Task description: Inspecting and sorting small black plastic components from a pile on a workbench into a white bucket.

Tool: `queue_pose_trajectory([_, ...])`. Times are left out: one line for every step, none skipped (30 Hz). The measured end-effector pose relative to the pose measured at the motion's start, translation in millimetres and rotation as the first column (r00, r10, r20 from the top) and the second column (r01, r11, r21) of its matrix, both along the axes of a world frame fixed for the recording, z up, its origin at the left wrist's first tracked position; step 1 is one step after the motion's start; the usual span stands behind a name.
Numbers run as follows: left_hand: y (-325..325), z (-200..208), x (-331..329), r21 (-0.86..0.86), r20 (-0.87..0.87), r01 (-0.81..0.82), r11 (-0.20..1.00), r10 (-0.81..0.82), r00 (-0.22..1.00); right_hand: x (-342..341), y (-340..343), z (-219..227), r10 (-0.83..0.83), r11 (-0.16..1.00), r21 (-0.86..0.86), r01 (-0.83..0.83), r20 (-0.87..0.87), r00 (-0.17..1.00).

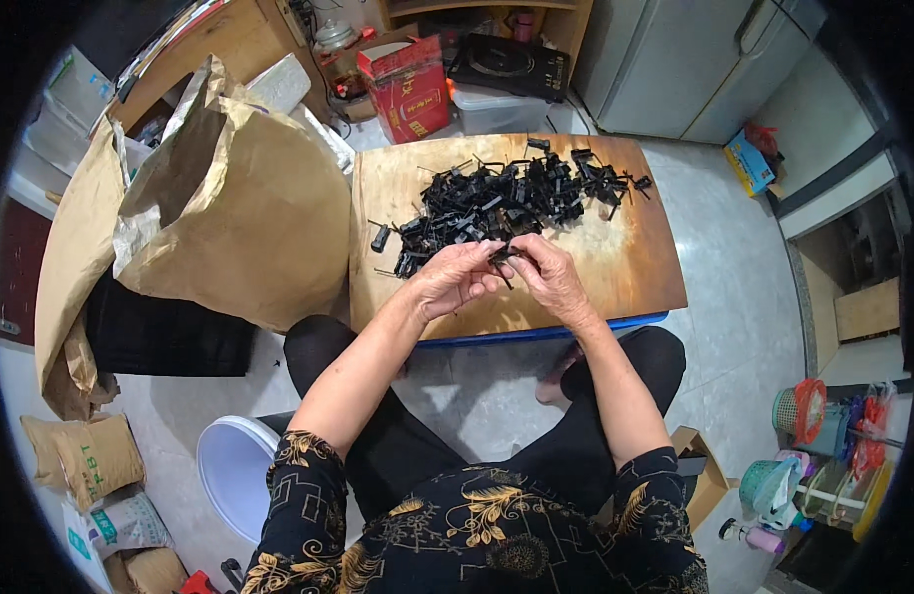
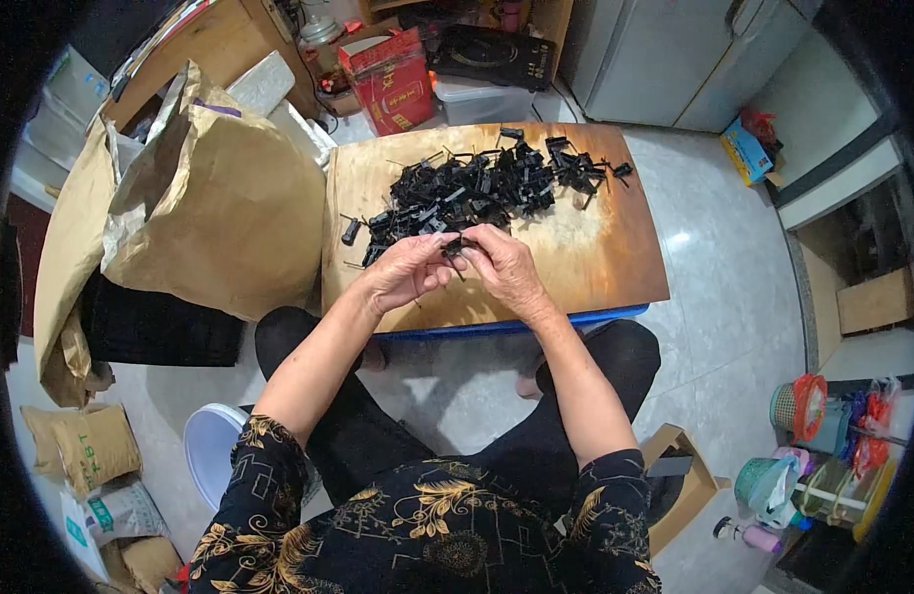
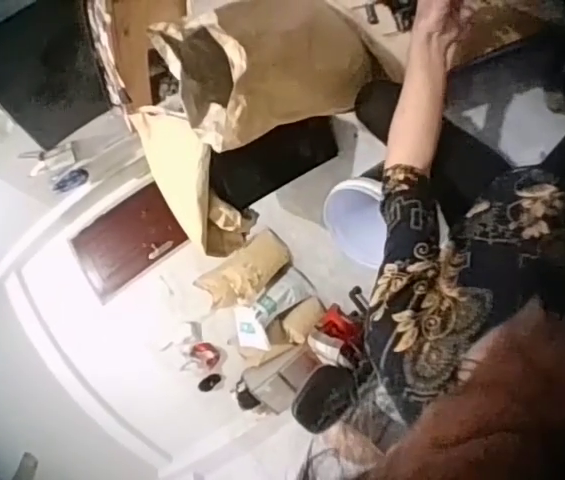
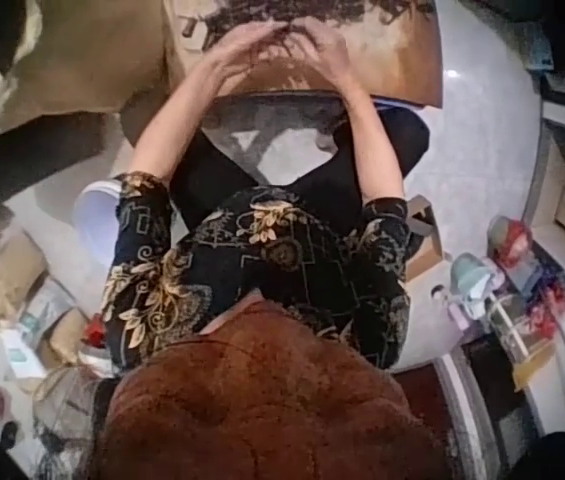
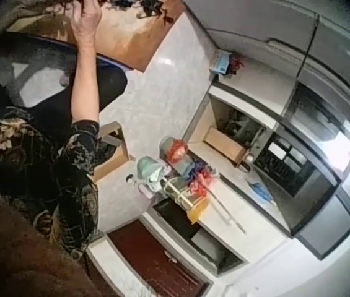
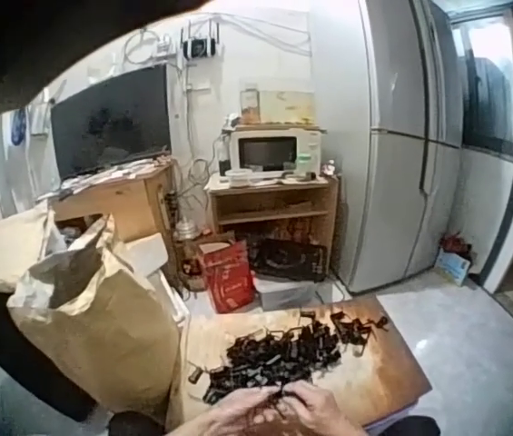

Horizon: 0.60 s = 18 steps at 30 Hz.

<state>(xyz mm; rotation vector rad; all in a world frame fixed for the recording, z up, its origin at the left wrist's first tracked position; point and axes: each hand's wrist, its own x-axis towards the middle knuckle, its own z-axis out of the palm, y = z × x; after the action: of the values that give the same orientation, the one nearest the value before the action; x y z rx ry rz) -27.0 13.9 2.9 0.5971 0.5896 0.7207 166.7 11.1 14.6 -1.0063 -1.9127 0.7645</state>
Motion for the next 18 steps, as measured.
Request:
queue_pose_trajectory([-1,1,-1,-0.009,0.042,-0.017,1.000,0.018,0.999,1,1,4,0.037,0.999,-0.037,-0.038,-0.031,0.999])
queue_pose_trajectory([-2,1,-1,-0.012,0.042,-0.018,1.000,0.018,0.999,0,1,4,0.037,0.998,-0.041,-0.038,-0.031,0.999])
queue_pose_trajectory([-4,1,-2,-0.006,0.119,0.012,1.000,-0.011,0.993,0,0,4,0.084,0.991,-0.101,-0.093,-0.091,0.992])
queue_pose_trajectory([-5,3,-3,0.006,0.195,0.037,0.999,-0.038,0.980,-1,0,4,0.129,0.976,-0.155,-0.153,-0.154,0.980])
queue_pose_trajectory([-6,3,-4,-0.004,0.293,0.093,0.996,-0.088,0.952,-1,-1,4,0.183,0.975,-0.099,-0.196,-0.131,0.974])
queue_pose_trajectory([-8,3,-4,-0.005,0.295,0.089,0.996,-0.084,0.952,-1,-1,5,0.186,0.975,-0.101,-0.200,-0.130,0.974])
queue_pose_trajectory([-12,9,-2,-0.056,0.289,0.063,0.996,-0.044,0.956,0,-3,9,0.221,0.969,-0.088,-0.232,-0.119,0.968])
queue_pose_trajectory([-15,14,-1,-0.107,0.280,0.037,0.994,-0.005,0.960,0,-4,10,0.255,0.961,-0.077,-0.264,-0.107,0.961])
queue_pose_trajectory([-17,18,0,-0.113,0.336,0.063,0.992,-0.021,0.942,0,-5,9,0.254,0.961,-0.081,-0.263,-0.105,0.961])
queue_pose_trajectory([-18,16,0,-0.114,0.337,0.062,0.991,-0.020,0.941,-1,-5,8,0.257,0.957,-0.104,-0.270,-0.125,0.958])
queue_pose_trajectory([-19,14,1,-0.093,0.356,0.055,0.994,-0.018,0.934,-2,-6,8,0.259,0.952,-0.128,-0.277,-0.145,0.955])
queue_pose_trajectory([-20,12,1,-0.071,0.375,0.047,0.996,-0.017,0.927,-2,-7,7,0.260,0.947,-0.151,-0.285,-0.164,0.952])
queue_pose_trajectory([-21,19,5,-0.089,0.246,-0.044,0.995,0.065,0.967,-5,-9,7,0.260,0.946,-0.155,-0.285,-0.163,0.952])
queue_pose_trajectory([-21,20,4,-0.093,0.248,-0.045,0.995,0.067,0.966,-10,-11,9,0.170,0.944,-0.236,-0.231,-0.251,0.953])
queue_pose_trajectory([-20,20,3,-0.012,0.132,-0.067,0.998,0.068,0.989,-13,-13,9,0.071,0.930,-0.320,-0.182,-0.329,0.942])
queue_pose_trajectory([-18,21,3,0.074,0.015,-0.077,0.994,0.076,0.997,-13,-11,7,0.070,0.929,-0.321,-0.181,-0.327,0.942])
queue_pose_trajectory([-19,25,7,0.091,-0.041,-0.147,0.985,0.151,0.988,-13,-10,5,0.051,0.939,-0.313,-0.141,-0.278,0.959])
queue_pose_trajectory([-18,25,8,0.089,-0.040,-0.147,0.985,0.151,0.988,-14,-8,3,0.031,0.948,-0.302,-0.102,-0.230,0.973])
